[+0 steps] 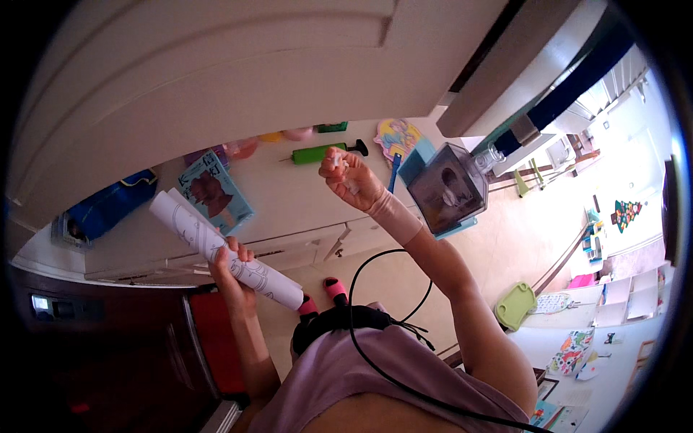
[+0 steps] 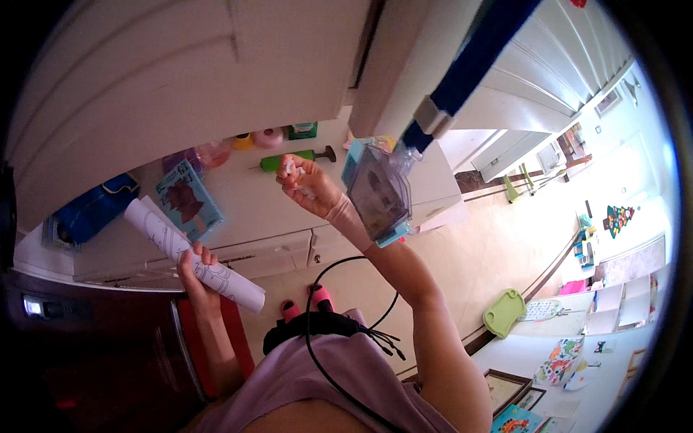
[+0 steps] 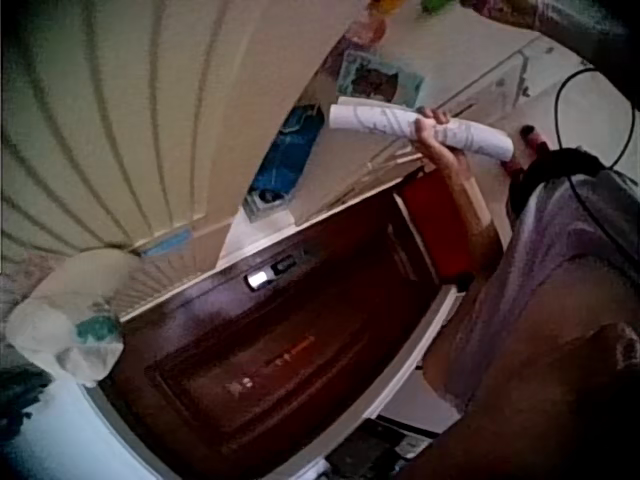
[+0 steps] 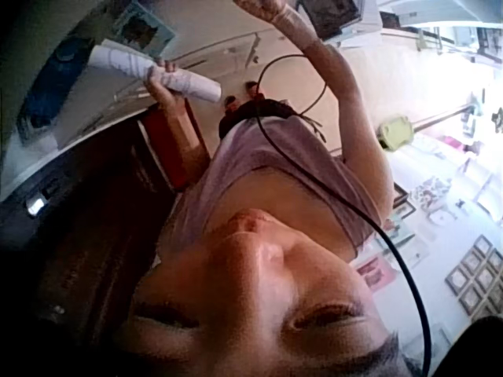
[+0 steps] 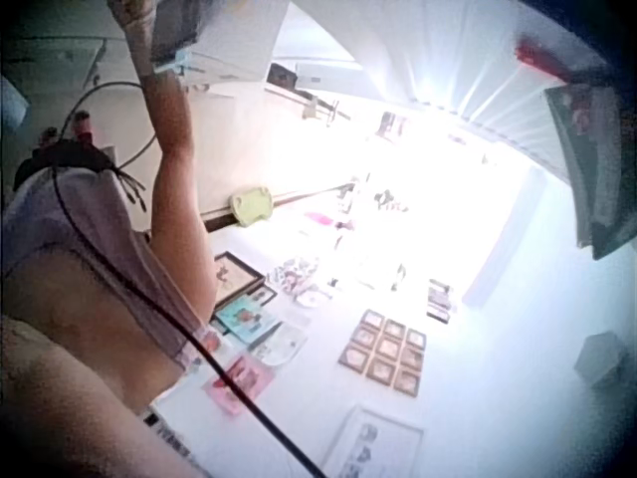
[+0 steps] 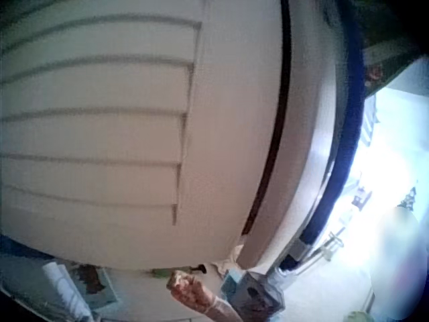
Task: The person tidies various household items by picking up objects like a kettle, a pump, and clothing, then places them into cabinets or storage bins.
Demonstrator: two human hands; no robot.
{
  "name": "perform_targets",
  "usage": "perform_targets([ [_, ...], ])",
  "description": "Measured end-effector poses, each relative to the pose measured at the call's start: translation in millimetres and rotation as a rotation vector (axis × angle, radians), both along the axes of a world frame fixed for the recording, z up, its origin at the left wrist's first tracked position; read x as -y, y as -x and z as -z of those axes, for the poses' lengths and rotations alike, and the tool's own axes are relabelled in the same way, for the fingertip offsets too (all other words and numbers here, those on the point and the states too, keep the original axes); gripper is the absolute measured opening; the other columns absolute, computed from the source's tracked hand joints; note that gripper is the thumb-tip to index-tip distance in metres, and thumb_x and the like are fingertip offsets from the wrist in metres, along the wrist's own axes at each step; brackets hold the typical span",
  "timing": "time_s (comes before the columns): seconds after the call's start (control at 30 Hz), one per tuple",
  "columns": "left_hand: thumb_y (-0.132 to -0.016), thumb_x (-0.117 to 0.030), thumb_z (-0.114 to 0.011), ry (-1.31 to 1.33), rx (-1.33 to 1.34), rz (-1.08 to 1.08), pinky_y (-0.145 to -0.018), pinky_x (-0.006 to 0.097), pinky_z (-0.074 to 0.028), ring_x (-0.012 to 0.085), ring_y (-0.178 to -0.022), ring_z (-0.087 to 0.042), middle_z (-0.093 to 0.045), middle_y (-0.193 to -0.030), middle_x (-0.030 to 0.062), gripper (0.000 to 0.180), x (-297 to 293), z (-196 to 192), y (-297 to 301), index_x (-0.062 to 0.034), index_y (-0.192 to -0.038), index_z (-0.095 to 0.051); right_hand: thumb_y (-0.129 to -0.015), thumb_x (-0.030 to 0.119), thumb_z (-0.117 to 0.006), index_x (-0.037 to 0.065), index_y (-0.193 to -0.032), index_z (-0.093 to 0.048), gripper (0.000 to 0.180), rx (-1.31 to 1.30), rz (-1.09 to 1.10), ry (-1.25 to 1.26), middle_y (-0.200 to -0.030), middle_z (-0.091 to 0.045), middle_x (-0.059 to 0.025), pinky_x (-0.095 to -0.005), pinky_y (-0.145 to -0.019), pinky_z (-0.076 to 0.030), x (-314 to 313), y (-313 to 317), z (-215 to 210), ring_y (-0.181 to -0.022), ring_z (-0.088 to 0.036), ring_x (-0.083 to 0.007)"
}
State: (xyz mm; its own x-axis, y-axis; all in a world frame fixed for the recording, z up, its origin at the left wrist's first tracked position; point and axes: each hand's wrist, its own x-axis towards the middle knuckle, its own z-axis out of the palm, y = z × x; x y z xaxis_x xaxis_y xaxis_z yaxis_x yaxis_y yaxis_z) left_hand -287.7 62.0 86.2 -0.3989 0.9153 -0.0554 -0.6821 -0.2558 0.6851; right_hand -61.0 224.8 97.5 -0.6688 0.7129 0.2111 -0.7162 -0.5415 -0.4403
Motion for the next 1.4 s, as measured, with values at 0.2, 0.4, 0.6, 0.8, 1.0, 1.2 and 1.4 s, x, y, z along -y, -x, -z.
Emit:
perform_targets([
  [0.2,-0.083,-0.022,-0.052,-0.004,-0.056,0.003,-0.061,0.024,-0.036,0.0092,-0.066,-0.039,-0.043,-0.082,0.0021,0.048,1.4,5.3,8.0,-0.0075,-0.125,-0.034,-0.089,0.021,-0.054,0.004,-0.105,-0.048,0.024,0.378,0.142,0.062,-0.1,-0.049,-0.0065,-0.0188,-0.075,-0.049,30.5,-33.2,0.2,-0.091,-0.051,-0.0139],
  [0.4,-0.083,-0.022,-0.054,0.08,-0.163,-0.021,-0.065,0.028,-0.038,0.0126,-0.067,-0.04,-0.044,-0.083,0.0039,0.054,4.9,7.0,13.3,-0.0039,-0.129,-0.031,-0.084,0.035,-0.055,-0.001,-0.092,-0.059,0.037,1.014,0.759,-0.308,-0.101,-0.059,-0.0157,-0.0335,-0.087,-0.043,16.7,-126.8,61.7,-0.095,-0.057,-0.0237],
  [0.6,-0.083,-0.021,-0.054,0.091,-0.256,0.083,-0.065,0.028,-0.039,0.0122,-0.067,-0.042,-0.045,-0.084,0.0048,0.05,1.2,-2.3,3.6,-0.0039,-0.126,-0.034,-0.081,0.038,-0.056,-0.004,-0.074,-0.062,0.042,2.239,0.701,-0.646,-0.078,-0.062,-0.0215,-0.0426,-0.066,-0.049,14.0,-110.5,32.7,-0.075,-0.061,-0.0358],
  [0.8,-0.081,-0.018,-0.057,0.055,-0.431,0.114,-0.059,0.027,-0.042,0.0125,-0.063,-0.047,-0.048,-0.079,0.0046,0.046,-0.5,-21.3,-22.8,-0.0036,-0.12,-0.038,-0.08,0.029,-0.054,-0.004,-0.08,-0.057,0.034,2.047,0.887,-0.546,-0.074,-0.059,-0.0248,-0.0483,-0.063,-0.047,20.2,-134.1,41.0,-0.072,-0.059,-0.041],
  [1.0,-0.08,-0.014,-0.059,0.069,-0.444,0.233,-0.056,0.026,-0.042,0.0114,-0.059,-0.047,-0.049,-0.076,0.0038,0.043,4.2,-16.5,-32.6,-0.0027,-0.117,-0.04,-0.08,0.027,-0.05,-0.001,-0.086,-0.053,0.029,2.165,1.04,-0.48,-0.077,-0.06,-0.0246,-0.0491,-0.066,-0.046,25.5,-213.7,22.4,-0.074,-0.058,-0.0413],
  [1.2,-0.076,-0.016,-0.064,0.141,-0.59,0.365,-0.052,0.023,-0.04,0.01,-0.057,-0.048,-0.05,-0.07,0.0023,0.056,-1.7,-3.1,-45.3,-0.0019,-0.125,-0.041,-0.081,0.033,-0.051,0.001,-0.081,-0.057,0.033,2.248,0.924,-0.56,-0.07,-0.059,-0.0205,-0.0453,-0.06,-0.045,7.9,-256.6,45.2,-0.069,-0.059,-0.0365],
  [1.4,-0.076,-0.018,-0.065,0.247,-0.701,0.642,-0.052,0.024,-0.042,0.0092,-0.058,-0.052,-0.053,-0.071,0.0022,0.048,-19.8,-1.4,-62.3,-0.0026,-0.118,-0.047,-0.074,0.05,-0.062,-0.003,-0.077,-0.057,0.053,2.269,1.226,-0.766,-0.07,-0.058,-0.0216,-0.0423,-0.06,-0.047,-6.8,-224.7,29.3,-0.069,-0.061,-0.0346],
])
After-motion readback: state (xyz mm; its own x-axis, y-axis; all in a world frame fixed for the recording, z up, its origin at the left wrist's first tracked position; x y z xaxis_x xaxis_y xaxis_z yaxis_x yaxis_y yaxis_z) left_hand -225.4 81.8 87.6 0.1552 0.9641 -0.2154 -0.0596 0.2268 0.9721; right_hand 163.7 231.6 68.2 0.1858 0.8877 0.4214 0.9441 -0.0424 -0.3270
